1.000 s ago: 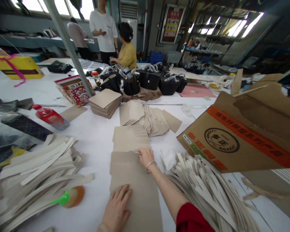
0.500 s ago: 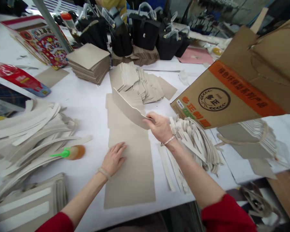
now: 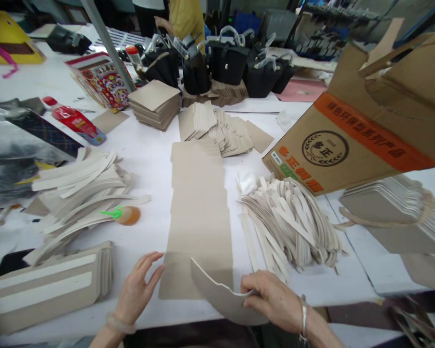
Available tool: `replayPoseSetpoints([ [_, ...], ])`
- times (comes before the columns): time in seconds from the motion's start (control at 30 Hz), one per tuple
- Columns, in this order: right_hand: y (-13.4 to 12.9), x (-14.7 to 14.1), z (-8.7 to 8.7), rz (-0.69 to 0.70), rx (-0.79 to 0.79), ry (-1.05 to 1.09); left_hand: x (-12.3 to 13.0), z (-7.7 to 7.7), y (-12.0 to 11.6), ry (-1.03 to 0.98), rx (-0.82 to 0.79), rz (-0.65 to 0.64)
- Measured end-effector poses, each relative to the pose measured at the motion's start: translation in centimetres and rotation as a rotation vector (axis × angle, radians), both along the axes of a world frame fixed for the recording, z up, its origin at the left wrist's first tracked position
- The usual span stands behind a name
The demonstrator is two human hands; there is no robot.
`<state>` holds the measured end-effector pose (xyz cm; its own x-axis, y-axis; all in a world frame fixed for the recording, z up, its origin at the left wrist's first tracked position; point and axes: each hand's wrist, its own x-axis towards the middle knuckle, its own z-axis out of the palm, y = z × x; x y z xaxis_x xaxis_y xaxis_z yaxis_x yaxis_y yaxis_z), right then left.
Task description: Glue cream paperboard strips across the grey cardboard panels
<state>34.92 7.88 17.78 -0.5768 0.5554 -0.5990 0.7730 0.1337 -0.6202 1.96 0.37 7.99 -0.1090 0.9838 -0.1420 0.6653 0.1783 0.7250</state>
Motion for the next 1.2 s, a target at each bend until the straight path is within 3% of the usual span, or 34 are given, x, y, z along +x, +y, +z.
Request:
replayPoseSetpoints([
  [0.17,-1.9,-1.0,-0.3,0.072,-0.081,0.071,2.6,1.8,-2.0,-0.494,-0.348,-0.010],
  [0.27,-2.5,-1.6,-2.5,0.032,-0.138,0.077,3.1,1.8,-3.5,-0.729,-0.582,-0.101],
  [0.33,-3.0,-1.7,-4.7,-0.026,-0.156,0.039,3.2,1.1,-4.8,-0.772,-0.658,-0.115],
  [0.47,-4.2,-1.6,-9.2,-0.216,-0.097,-0.069,3.2,-1.3,-6.5,-0.625,-0.650,0.041],
  [0.6,-5.4,-1.5,-11.8,-0.373,-0.047,-0.126,2.5,-3.0,-6.7,-0.402,-0.596,0.090],
  [0.7,-6.3,-1.7,-12.2,-0.438,0.001,-0.146,2.1,-3.2,-6.4,-0.166,-0.573,0.009],
  [0.9,-7.6,-2.3,-12.0,-0.514,0.115,-0.206,2.0,-2.2,-5.6,0.265,-0.603,-0.144],
  [1.2,-8.4,-2.4,-11.9,-0.550,0.185,-0.177,2.0,-2.3,-5.2,0.286,-0.612,-0.146],
])
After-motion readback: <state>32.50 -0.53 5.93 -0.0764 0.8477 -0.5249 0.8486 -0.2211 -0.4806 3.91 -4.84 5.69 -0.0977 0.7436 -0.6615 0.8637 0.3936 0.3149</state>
